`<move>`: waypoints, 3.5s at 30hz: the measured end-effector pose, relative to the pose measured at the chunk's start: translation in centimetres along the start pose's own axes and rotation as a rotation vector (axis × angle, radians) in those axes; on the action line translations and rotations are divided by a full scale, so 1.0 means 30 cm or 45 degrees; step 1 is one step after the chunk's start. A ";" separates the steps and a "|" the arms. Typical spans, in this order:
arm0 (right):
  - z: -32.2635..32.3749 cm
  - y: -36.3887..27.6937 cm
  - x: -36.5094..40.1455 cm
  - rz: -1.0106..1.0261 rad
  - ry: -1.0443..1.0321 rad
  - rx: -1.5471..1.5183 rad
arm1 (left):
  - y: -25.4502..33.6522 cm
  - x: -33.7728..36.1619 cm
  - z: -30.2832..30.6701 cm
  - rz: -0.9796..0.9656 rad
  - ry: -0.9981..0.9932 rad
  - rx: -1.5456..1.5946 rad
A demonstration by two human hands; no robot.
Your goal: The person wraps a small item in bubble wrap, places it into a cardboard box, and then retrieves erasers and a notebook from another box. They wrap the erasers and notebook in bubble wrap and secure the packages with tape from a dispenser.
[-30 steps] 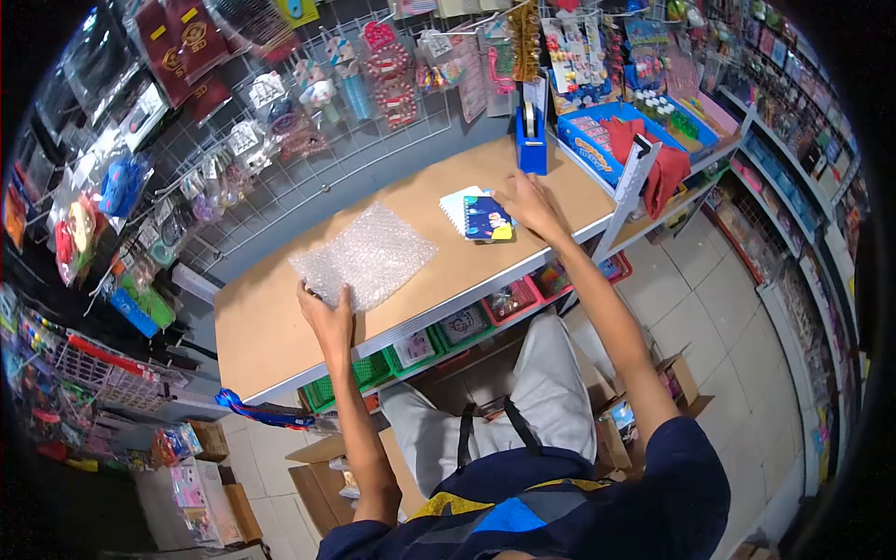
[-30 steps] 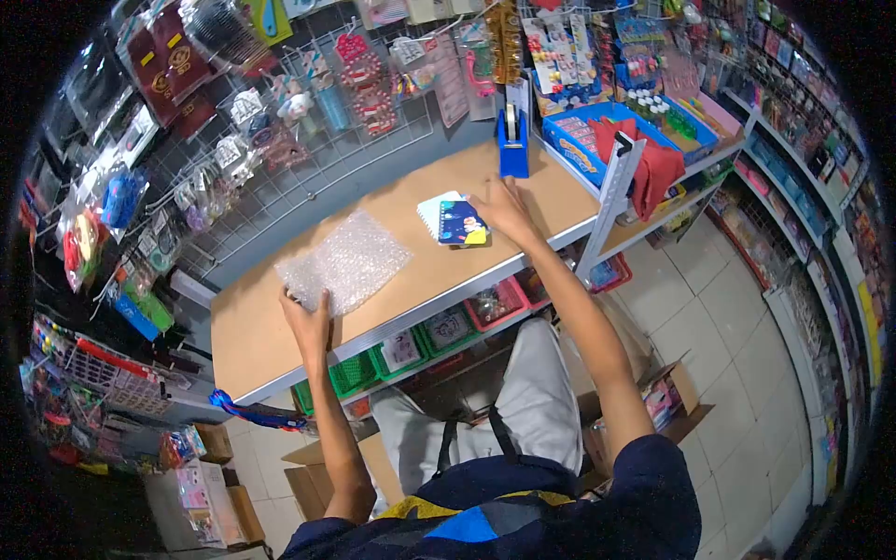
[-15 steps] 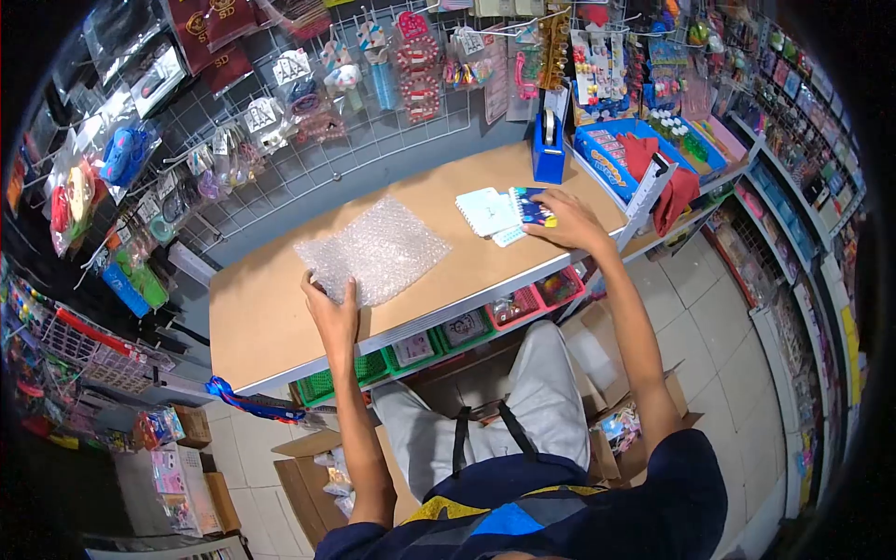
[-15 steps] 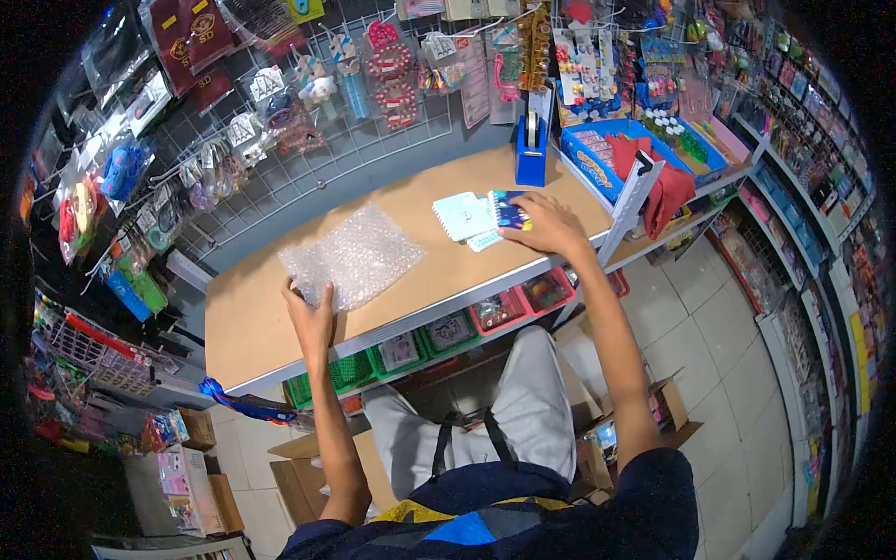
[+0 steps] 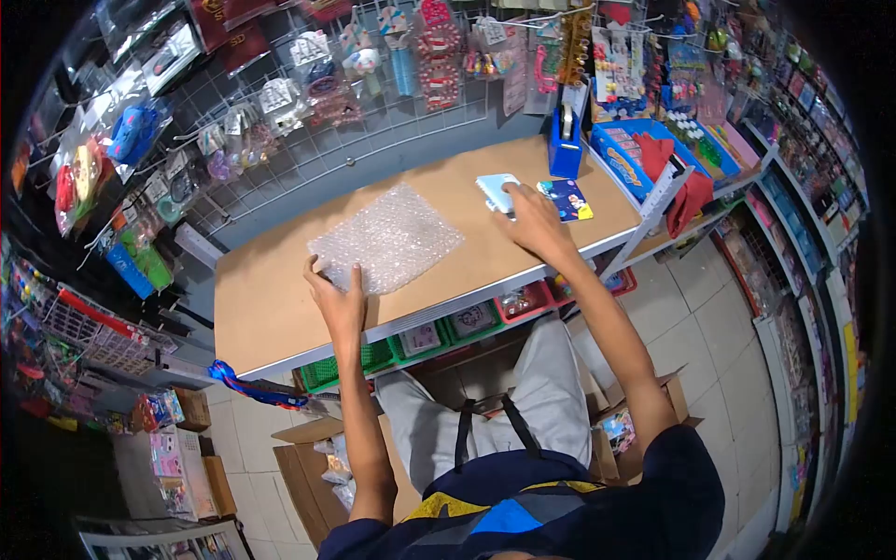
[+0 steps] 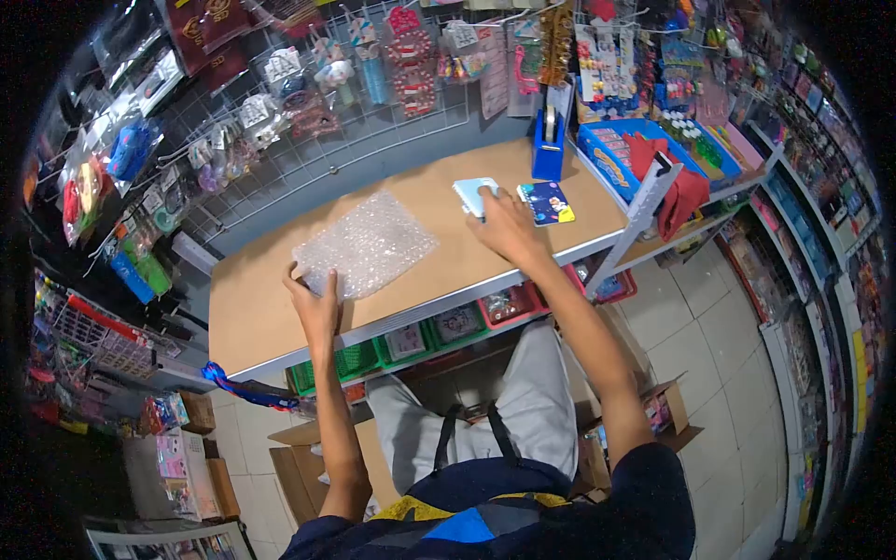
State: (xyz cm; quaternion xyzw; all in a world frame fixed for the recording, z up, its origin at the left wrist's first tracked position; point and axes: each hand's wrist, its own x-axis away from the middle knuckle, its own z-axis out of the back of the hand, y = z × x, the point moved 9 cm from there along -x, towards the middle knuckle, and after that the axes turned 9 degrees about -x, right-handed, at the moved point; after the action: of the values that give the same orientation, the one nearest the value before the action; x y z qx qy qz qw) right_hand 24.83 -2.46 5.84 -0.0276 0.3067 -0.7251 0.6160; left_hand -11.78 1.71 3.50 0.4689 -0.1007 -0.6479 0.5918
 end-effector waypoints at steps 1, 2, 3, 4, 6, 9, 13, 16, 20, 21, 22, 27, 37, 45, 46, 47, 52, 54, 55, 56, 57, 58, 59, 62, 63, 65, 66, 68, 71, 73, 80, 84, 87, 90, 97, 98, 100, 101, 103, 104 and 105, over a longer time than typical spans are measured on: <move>0.013 0.013 -0.006 -0.023 0.001 -0.079 | -0.011 0.004 -0.001 0.111 -0.086 0.111; 0.041 0.022 -0.006 0.036 0.124 -0.103 | -0.020 0.008 -0.007 0.221 -0.173 0.224; 0.059 0.058 -0.015 -0.071 0.152 -0.082 | -0.019 0.002 -0.009 0.133 -0.206 0.229; 0.077 0.097 -0.030 -0.178 0.178 -0.061 | -0.031 -0.004 -0.010 0.046 -0.239 0.231; 0.131 0.171 -0.044 -0.236 0.402 -0.103 | -0.038 -0.008 -0.014 0.010 -0.314 0.370; 0.102 0.272 -0.099 -0.171 0.502 -0.763 | -0.036 0.003 -0.032 0.162 -0.437 0.575; -0.029 0.108 -0.095 -0.245 0.233 -1.454 | -0.007 0.015 -0.035 0.278 -0.655 0.376; -0.057 -0.152 -0.032 -0.212 -0.013 -1.209 | -0.034 0.002 -0.046 0.067 -0.586 0.128; -0.185 -0.397 0.041 0.364 0.026 -0.511 | 0.093 0.022 0.082 -0.146 -0.293 -0.650; -0.229 -0.440 0.079 0.528 0.056 -0.442 | 0.122 0.027 0.085 -0.314 -0.227 -0.696; -0.261 -0.472 0.121 0.692 0.089 -0.374 | 0.152 0.036 0.088 -0.483 -0.160 -0.743; -0.253 -0.480 0.153 0.610 -0.075 -0.196 | 0.064 0.078 -0.016 -0.560 -0.505 -0.557; -0.270 -0.485 0.152 0.460 0.033 -0.110 | 0.037 0.089 -0.032 -0.554 -0.537 -0.645; -0.272 -0.498 0.157 0.382 -0.006 -0.097 | 0.035 0.095 -0.033 -0.570 -0.554 -0.650; -0.281 -0.492 0.146 0.345 -0.027 -0.083 | 0.036 0.095 -0.035 -0.574 -0.552 -0.649; -0.291 -0.484 0.140 0.306 -0.048 -0.068 | 0.037 0.096 -0.035 -0.575 -0.552 -0.643; -0.302 -0.476 0.136 0.270 0.078 -0.059 | 0.043 0.098 -0.030 -0.581 -0.533 -0.627; -0.301 -0.476 0.142 0.280 0.085 -0.080 | 0.042 0.099 -0.029 -0.577 -0.537 -0.629; -0.300 -0.475 0.142 0.289 0.078 -0.082 | 0.043 0.097 -0.030 -0.577 -0.538 -0.629; -0.299 -0.474 0.143 0.297 0.070 -0.083 | 0.044 0.095 -0.029 -0.580 -0.539 -0.625; -0.298 -0.473 0.143 0.301 0.058 -0.079 | 0.043 0.096 -0.027 -0.582 -0.541 -0.620; -0.296 -0.472 0.142 0.306 0.046 -0.075 | 0.043 0.097 -0.028 -0.584 -0.543 -0.614; -0.295 -0.472 0.141 0.311 0.035 -0.070 | 0.043 0.096 -0.030 -0.581 -0.544 -0.612; -0.286 -0.472 0.143 0.352 0.022 -0.095 | 0.039 0.096 -0.029 -0.577 -0.551 -0.617; -0.285 -0.466 0.141 0.362 0.021 -0.116 | 0.037 0.095 -0.030 -0.580 -0.551 -0.623; -0.280 -0.454 0.141 0.380 0.014 -0.155 | 0.031 0.094 -0.032 -0.579 -0.552 -0.616; -0.276 -0.455 0.142 0.384 -0.011 -0.149 | 0.028 0.093 -0.033 -0.576 -0.554 -0.604; -0.260 -0.464 0.147 0.389 -0.060 -0.141 | 0.027 0.097 -0.034 -0.579 -0.566 -0.584; -0.248 -0.415 0.083 0.205 -0.098 -0.378 | 0.043 0.072 -0.016 -0.596 -0.514 -0.542; -0.233 -0.394 -0.004 0.259 -0.087 -0.426 | 0.073 0.054 0.001 -0.596 -0.407 -0.482; -0.321 -0.470 -0.101 0.185 -0.444 -0.263 | 0.063 0.076 -0.005 -0.548 -0.460 -0.541; -0.374 -0.534 0.027 0.280 -0.306 -0.130 | 0.058 0.087 -0.005 -0.552 -0.455 -0.534; -0.368 -0.517 0.000 0.165 -0.361 -0.235 | 0.049 0.075 -0.006 -0.530 -0.494 -0.566; -0.355 -0.502 0.002 0.131 -0.452 -0.313 | 0.031 0.064 -0.013 -0.515 -0.553 -0.575; -0.343 -0.510 -0.017 0.368 -0.418 -0.423 | -0.005 -0.019 -0.059 -0.623 -0.786 -0.540; -0.350 -0.522 -0.012 0.421 -0.407 -0.412 | -0.005 -0.024 -0.059 -0.606 -0.820 -0.551; -0.373 -0.507 -0.002 0.351 -0.450 -0.412 | -0.007 -0.023 -0.054 -0.626 -0.808 -0.595; -0.381 -0.503 0.002 0.318 -0.466 -0.413 | -0.005 -0.027 -0.052 -0.639 -0.798 -0.618; -0.375 -0.491 0.023 0.349 -0.387 -0.438 | -0.009 -0.021 -0.047 -0.624 -0.775 -0.595; -0.369 -0.488 0.033 0.364 -0.351 -0.451 | -0.013 -0.016 -0.044 -0.613 -0.766 -0.582; -0.368 -0.486 0.036 0.375 -0.355 -0.469 | -0.016 -0.014 -0.043 -0.617 -0.747 -0.583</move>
State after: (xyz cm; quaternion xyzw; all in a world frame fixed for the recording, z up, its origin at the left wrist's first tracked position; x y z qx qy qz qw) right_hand 7.18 1.86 3.51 -0.1939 0.3462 -0.5489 0.7357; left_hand -11.24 2.76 2.68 0.1321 -0.0054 -0.8791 0.4580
